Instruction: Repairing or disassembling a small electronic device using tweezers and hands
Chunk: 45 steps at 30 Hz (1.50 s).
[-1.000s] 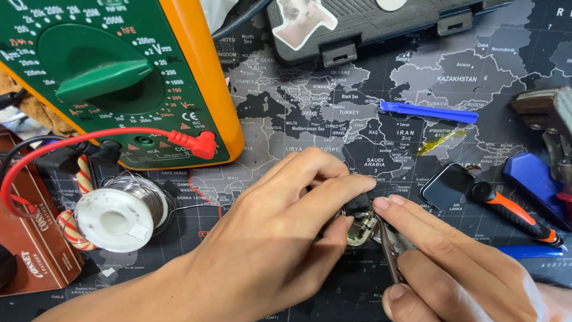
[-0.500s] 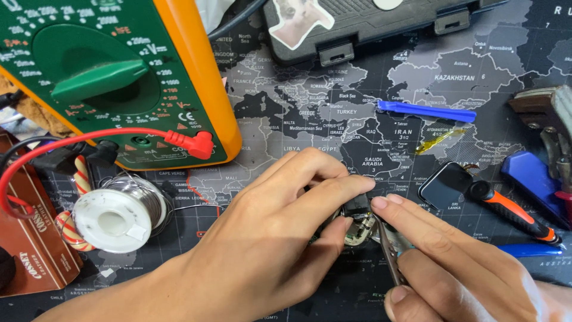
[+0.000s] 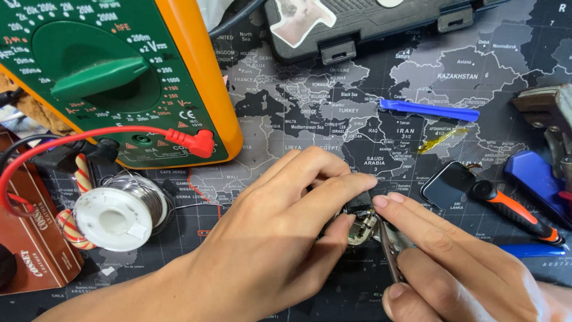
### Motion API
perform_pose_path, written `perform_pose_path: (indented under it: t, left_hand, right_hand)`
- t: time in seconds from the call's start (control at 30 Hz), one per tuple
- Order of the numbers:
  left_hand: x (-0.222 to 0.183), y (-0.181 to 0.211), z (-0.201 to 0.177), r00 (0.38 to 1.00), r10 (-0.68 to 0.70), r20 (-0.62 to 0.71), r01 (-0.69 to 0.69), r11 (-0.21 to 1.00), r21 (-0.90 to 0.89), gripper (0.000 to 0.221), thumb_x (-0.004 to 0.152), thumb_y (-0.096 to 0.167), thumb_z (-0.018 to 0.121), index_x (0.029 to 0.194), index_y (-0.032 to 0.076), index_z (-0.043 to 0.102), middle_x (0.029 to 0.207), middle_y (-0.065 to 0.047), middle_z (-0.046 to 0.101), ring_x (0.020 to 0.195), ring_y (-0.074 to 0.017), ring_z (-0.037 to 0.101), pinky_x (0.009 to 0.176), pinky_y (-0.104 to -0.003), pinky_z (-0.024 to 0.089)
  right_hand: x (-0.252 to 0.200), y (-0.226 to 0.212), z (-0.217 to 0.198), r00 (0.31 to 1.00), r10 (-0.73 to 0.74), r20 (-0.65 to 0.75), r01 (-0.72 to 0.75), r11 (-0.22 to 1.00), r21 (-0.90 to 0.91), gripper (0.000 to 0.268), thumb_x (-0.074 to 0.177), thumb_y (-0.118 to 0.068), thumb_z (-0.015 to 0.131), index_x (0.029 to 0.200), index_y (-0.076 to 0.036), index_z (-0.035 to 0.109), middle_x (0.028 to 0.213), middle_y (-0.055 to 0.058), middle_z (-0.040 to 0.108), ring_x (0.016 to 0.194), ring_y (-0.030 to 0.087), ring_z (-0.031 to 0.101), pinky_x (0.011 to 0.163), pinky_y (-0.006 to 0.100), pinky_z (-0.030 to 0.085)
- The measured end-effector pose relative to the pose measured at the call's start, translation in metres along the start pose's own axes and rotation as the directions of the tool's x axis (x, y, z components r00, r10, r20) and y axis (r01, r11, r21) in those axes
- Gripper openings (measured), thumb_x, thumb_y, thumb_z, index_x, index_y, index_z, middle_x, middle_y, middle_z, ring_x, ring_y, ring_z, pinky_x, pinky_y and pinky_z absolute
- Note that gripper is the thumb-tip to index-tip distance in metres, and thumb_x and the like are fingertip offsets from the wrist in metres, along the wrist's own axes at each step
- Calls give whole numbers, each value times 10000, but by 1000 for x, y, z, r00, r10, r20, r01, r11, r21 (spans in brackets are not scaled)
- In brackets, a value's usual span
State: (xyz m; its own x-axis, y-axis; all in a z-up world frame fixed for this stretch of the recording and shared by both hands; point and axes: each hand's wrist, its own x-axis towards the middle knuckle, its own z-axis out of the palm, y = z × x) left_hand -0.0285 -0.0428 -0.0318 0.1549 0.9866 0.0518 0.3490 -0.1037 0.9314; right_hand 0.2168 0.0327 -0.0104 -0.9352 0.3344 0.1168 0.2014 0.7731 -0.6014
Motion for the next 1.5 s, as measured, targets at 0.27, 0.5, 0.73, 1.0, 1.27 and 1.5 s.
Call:
perform_pose_path:
  t: [0.27, 0.5, 0.73, 1.0, 1.27, 1.5]
  left_hand:
    - [-3, -3, 0, 1000, 0, -17, 0, 1000, -22, 359, 1063, -31, 583, 1421, -25, 561, 1246, -206, 600, 1048, -369, 645, 929, -450, 572]
    - [-6, -8, 0, 1000, -14, -15, 13, 999, -50, 338, 1053, -39, 535, 1390, -36, 556, 1236, -206, 579, 1040, -378, 634, 952, -455, 558]
    - [-9, -11, -2, 999, -32, -5, 32, 998, -60, 289, 1084, 8, 497, 1366, -19, 557, 1214, -195, 562, 1010, -367, 593, 961, -465, 535]
    - [-10, -11, -2, 1000, -16, -3, 16, 998, -57, 281, 1099, 20, 486, 1368, -34, 548, 1211, -204, 554, 1026, -376, 594, 982, -475, 523]
    - [-10, -10, -1, 1000, -26, 4, 27, 999, -42, 328, 1065, -21, 513, 1392, -31, 543, 1236, -202, 561, 1002, -372, 589, 934, -463, 532]
    - [-11, -10, -2, 1000, -28, 6, 29, 998, -59, 314, 1069, -15, 493, 1378, -28, 549, 1224, -193, 558, 1007, -362, 590, 942, -452, 530]
  right_hand:
    - [3, -19, 7, 970, 244, -13, -245, 968, -53, 46, 886, -17, 584, 852, 8, 567, 1378, 398, 701, 1296, 499, 782, 973, 487, 688]
    - [3, -31, 14, 924, 382, 17, -378, 921, -97, 98, 879, -24, 578, 789, -14, 540, 1433, 301, 729, 1332, 452, 778, 961, 462, 651]
    - [1, -32, 17, 872, 478, 104, -454, 871, -190, 254, 892, -81, 604, 643, -72, 559, 1535, 170, 731, 1441, 335, 730, 932, 389, 597]
    - [2, -34, 18, 884, 455, 105, -428, 880, -206, 235, 895, -70, 619, 667, -67, 564, 1510, 188, 735, 1458, 346, 720, 939, 393, 594]
    - [5, -36, 15, 883, 459, 98, -438, 881, -176, 231, 888, -41, 612, 664, -64, 563, 1496, 207, 735, 1459, 360, 717, 1018, 412, 592]
    - [6, -37, 16, 892, 443, 87, -423, 887, -186, 239, 915, -33, 606, 682, -60, 560, 1484, 213, 738, 1458, 361, 720, 1004, 405, 582]
